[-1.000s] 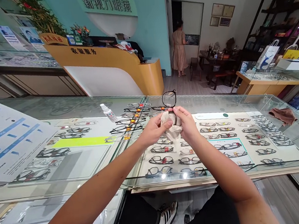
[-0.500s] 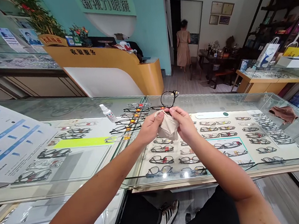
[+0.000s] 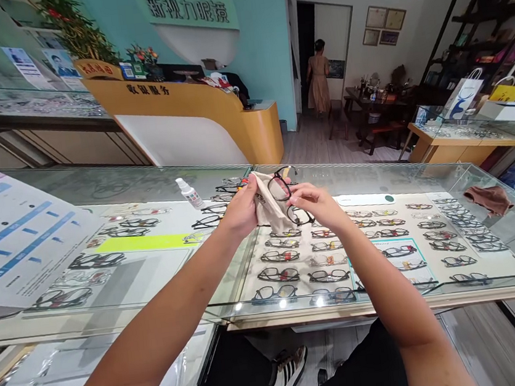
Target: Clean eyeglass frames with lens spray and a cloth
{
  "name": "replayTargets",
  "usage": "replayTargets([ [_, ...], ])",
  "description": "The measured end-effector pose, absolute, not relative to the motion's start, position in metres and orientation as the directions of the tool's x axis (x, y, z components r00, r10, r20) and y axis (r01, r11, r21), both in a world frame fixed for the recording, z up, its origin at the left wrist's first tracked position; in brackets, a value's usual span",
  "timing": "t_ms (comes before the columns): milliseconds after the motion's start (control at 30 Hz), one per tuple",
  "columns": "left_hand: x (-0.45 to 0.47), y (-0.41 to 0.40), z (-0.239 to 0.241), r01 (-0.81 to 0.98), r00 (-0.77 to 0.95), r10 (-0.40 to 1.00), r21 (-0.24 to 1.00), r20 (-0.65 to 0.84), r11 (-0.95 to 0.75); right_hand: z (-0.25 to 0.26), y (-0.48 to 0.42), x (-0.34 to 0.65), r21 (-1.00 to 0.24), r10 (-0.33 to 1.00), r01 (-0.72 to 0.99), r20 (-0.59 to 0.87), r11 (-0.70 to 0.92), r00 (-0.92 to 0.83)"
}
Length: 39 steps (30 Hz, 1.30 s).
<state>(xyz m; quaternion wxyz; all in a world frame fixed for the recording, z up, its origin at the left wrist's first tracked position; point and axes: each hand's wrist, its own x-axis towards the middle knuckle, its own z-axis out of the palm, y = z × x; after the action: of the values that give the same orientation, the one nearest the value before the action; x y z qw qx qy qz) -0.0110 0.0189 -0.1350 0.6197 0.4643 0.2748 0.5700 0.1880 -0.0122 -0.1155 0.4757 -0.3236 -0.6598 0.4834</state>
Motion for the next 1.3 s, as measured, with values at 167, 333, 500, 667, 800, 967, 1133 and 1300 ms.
replayTargets([
  [167,-0.013,0.013,-0.133,-0.387,0.263,0.951,0.921,0.162,-0.050,-0.121,-0.014,0.180,-0.953,0.883,-0.044,0.295,0.300,-0.366],
  [333,-0.015,0.012,-0.132,-0.367,0.320,0.933,0.929,0.165,-0.038,-0.123,-0.011,0.181,-0.971,0.913,-0.062,0.239,0.231,-0.330],
  [500,-0.017,0.014,-0.133,-0.303,0.268,0.940,0.945,0.211,-0.126,-0.124,-0.007,0.184,-0.970,0.930,-0.090,0.241,0.224,-0.277],
  [667,-0.010,0.007,-0.129,-0.249,0.191,0.941,0.941,0.278,-0.227,-0.124,-0.013,0.177,-0.977,0.910,-0.117,0.209,0.178,-0.359],
  [800,-0.007,0.002,-0.127,-0.237,0.119,0.940,0.928,0.321,-0.287,-0.123,-0.022,0.168,-0.981,0.882,-0.124,0.188,0.149,-0.433],
  [967,-0.016,0.007,-0.126,-0.228,0.217,0.926,0.939,0.309,-0.260,-0.118,-0.020,0.174,-0.978,0.887,-0.131,0.203,0.163,-0.414],
  [1133,-0.020,0.008,-0.124,-0.250,0.377,0.889,0.953,0.260,-0.173,-0.117,-0.015,0.183,-0.975,0.910,-0.162,0.204,0.154,-0.360],
  [1300,-0.009,0.000,-0.125,-0.232,0.244,0.923,0.942,0.299,-0.244,-0.124,-0.018,0.172,-0.969,0.902,-0.235,0.167,0.076,-0.398],
])
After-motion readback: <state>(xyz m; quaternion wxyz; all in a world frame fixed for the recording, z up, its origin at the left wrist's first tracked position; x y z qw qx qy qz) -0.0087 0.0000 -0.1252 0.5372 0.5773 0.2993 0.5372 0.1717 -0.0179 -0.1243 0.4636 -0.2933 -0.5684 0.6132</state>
